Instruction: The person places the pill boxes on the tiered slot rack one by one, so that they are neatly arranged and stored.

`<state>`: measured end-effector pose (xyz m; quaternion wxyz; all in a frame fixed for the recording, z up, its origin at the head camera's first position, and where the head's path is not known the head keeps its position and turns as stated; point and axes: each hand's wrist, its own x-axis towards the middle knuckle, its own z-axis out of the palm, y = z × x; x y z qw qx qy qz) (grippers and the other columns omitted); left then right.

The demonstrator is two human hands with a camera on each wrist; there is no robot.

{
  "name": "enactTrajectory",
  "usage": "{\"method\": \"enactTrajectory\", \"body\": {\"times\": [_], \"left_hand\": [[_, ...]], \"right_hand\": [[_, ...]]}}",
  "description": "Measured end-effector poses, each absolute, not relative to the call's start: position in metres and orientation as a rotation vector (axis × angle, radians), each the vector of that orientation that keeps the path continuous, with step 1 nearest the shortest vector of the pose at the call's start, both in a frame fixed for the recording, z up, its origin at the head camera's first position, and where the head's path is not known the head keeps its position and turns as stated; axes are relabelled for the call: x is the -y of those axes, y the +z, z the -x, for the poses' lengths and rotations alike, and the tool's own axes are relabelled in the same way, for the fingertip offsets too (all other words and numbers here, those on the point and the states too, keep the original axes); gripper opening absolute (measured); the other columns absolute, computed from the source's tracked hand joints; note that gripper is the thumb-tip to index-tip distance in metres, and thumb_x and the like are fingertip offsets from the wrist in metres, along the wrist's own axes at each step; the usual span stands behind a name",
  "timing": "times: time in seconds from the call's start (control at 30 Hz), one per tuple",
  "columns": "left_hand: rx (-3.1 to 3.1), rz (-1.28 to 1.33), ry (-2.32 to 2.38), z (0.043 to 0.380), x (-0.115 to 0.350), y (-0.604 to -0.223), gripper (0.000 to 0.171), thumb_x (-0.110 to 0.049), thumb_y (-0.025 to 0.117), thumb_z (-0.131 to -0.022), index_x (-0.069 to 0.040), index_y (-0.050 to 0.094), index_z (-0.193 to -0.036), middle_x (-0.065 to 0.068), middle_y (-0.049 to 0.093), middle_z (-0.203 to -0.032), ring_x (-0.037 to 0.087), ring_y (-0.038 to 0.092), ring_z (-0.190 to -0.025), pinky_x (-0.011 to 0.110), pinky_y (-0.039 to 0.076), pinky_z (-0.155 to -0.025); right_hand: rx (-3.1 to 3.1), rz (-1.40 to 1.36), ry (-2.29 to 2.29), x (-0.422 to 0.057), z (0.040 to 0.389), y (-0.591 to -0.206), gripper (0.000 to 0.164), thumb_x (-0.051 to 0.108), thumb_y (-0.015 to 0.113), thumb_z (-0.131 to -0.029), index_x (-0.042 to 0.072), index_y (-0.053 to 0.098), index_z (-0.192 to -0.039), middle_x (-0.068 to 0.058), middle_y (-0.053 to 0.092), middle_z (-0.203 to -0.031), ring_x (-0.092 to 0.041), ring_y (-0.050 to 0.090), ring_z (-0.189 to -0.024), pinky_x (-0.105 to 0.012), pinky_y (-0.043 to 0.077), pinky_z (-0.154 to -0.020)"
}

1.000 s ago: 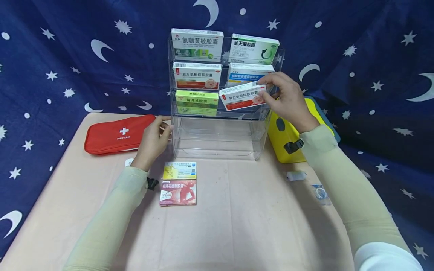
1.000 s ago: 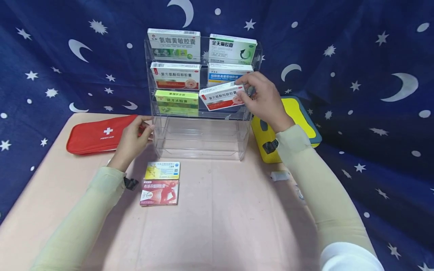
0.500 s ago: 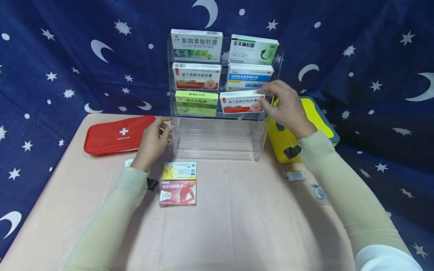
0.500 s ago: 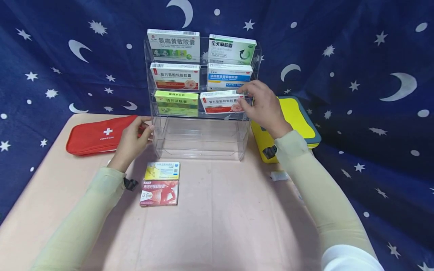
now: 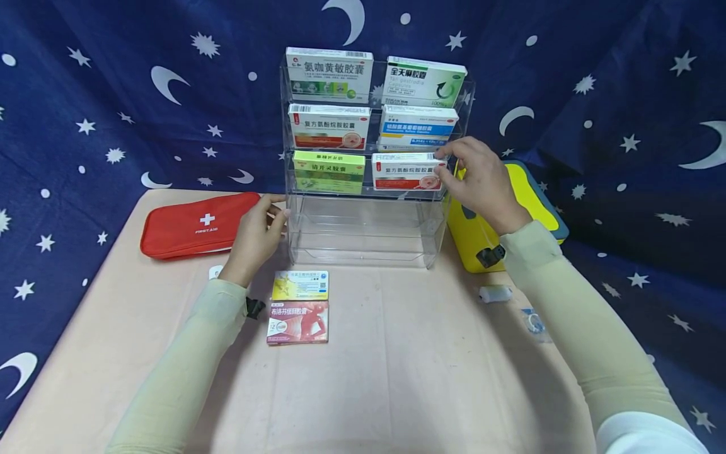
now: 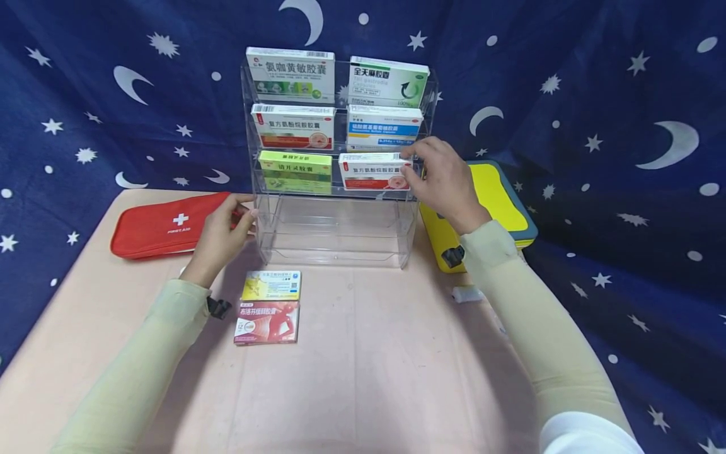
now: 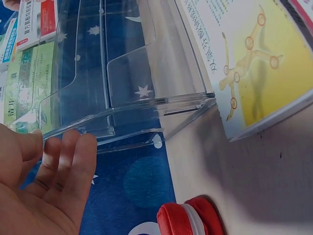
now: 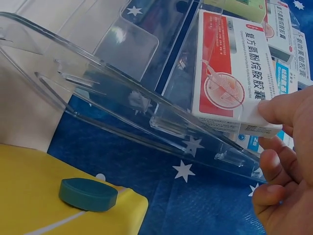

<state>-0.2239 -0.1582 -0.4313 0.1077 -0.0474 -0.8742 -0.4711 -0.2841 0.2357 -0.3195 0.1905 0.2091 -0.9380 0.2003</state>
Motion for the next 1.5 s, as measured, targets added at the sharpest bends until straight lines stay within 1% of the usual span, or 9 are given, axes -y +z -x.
{"method": "enactTrajectory", "body": {"times": [0.23, 0.4, 0.5, 0.67, 0.87, 1.03, 1.2, 1.33, 1.5], "left_hand": [[2.574, 0.133, -1.39, 0.224, 0.158, -0.431, 0.038, -0.016, 0.062, -0.103, -0.01, 0.055, -0.14, 0.01, 0.062, -0.098, 0.024, 0.066, -0.079, 0.036, 0.057, -0.064], [2.574, 0.127, -1.396, 0.223, 0.159, -0.432, 0.038, -0.016, 0.062, -0.103, -0.011, 0.055, -0.14, 0.01, 0.062, -0.098, 0.024, 0.066, -0.079, 0.037, 0.057, -0.065], [2.574, 0.123, -1.395, 0.223, 0.159, -0.433, 0.038, -0.015, 0.062, -0.103, -0.011, 0.055, -0.14, 0.01, 0.062, -0.098, 0.026, 0.066, -0.079, 0.037, 0.057, -0.064], [2.581, 0.134, -1.374, 0.223, 0.16, -0.433, 0.038, -0.013, 0.062, -0.103, -0.01, 0.055, -0.14, 0.01, 0.063, -0.099, 0.027, 0.066, -0.079, 0.036, 0.055, -0.063], [2.568, 0.15, -1.36, 0.223, 0.161, -0.431, 0.037, -0.014, 0.063, -0.103, -0.009, 0.055, -0.139, 0.01, 0.063, -0.097, 0.025, 0.067, -0.076, 0.036, 0.054, -0.06], [2.563, 0.16, -1.358, 0.223, 0.162, -0.433, 0.037, -0.014, 0.063, -0.103, -0.008, 0.056, -0.139, 0.011, 0.063, -0.097, 0.025, 0.067, -0.076, 0.034, 0.054, -0.06], [2.563, 0.151, -1.356, 0.224, 0.161, -0.434, 0.037, -0.014, 0.063, -0.103, -0.009, 0.055, -0.139, 0.011, 0.063, -0.097, 0.025, 0.067, -0.076, 0.033, 0.054, -0.06], [2.563, 0.152, -1.361, 0.224, 0.161, -0.434, 0.037, -0.013, 0.063, -0.103, -0.009, 0.055, -0.139, 0.011, 0.063, -0.097, 0.026, 0.067, -0.076, 0.033, 0.054, -0.06], [2.57, 0.166, -1.376, 0.225, 0.16, -0.433, 0.038, -0.014, 0.061, -0.103, -0.008, 0.055, -0.14, 0.013, 0.064, -0.097, 0.029, 0.068, -0.079, 0.032, 0.056, -0.062]], "right_hand": [[2.626, -0.591, 0.574, -0.238, 0.284, -0.322, 0.025, 0.023, 0.07, -0.097, 0.011, 0.07, -0.12, -0.004, 0.061, -0.126, -0.03, 0.055, -0.098, -0.039, 0.047, -0.08], [2.548, -0.611, 0.667, -0.235, 0.277, -0.327, 0.025, 0.024, 0.069, -0.098, 0.01, 0.07, -0.119, -0.004, 0.06, -0.124, -0.026, 0.054, -0.097, -0.033, 0.045, -0.075], [2.455, -0.664, 0.743, -0.226, 0.267, -0.337, 0.022, 0.02, 0.069, -0.097, 0.008, 0.07, -0.116, -0.003, 0.061, -0.119, -0.023, 0.054, -0.093, -0.032, 0.044, -0.072], [2.398, -0.867, 0.8, -0.196, 0.235, -0.371, 0.018, 0.017, 0.071, -0.095, 0.009, 0.07, -0.111, -0.001, 0.064, -0.111, -0.02, 0.056, -0.088, -0.033, 0.046, -0.073], [2.722, -1.16, 0.758, -0.151, 0.194, -0.439, 0.026, 0.028, 0.068, -0.097, 0.014, 0.07, -0.119, 0.002, 0.066, -0.11, -0.012, 0.056, -0.087, -0.03, 0.051, -0.074], [2.92, -1.245, 0.711, -0.117, 0.166, -0.48, 0.035, 0.038, 0.067, -0.098, 0.017, 0.068, -0.125, 0.004, 0.066, -0.111, -0.007, 0.056, -0.091, -0.03, 0.052, -0.08], [2.952, -1.234, 0.651, -0.096, 0.151, -0.492, 0.037, 0.047, 0.067, -0.095, 0.02, 0.068, -0.121, 0.009, 0.064, -0.11, -0.005, 0.057, -0.096, -0.029, 0.053, -0.077], [2.967, -1.174, 0.64, -0.089, 0.146, -0.494, 0.041, 0.051, 0.07, -0.092, 0.02, 0.067, -0.118, 0.009, 0.062, -0.107, -0.006, 0.056, -0.092, -0.029, 0.052, -0.072], [3.005, -1.16, 0.652, -0.086, 0.144, -0.494, 0.045, 0.053, 0.072, -0.091, 0.019, 0.066, -0.12, 0.008, 0.062, -0.107, -0.006, 0.055, -0.093, -0.027, 0.052, -0.075]]}}
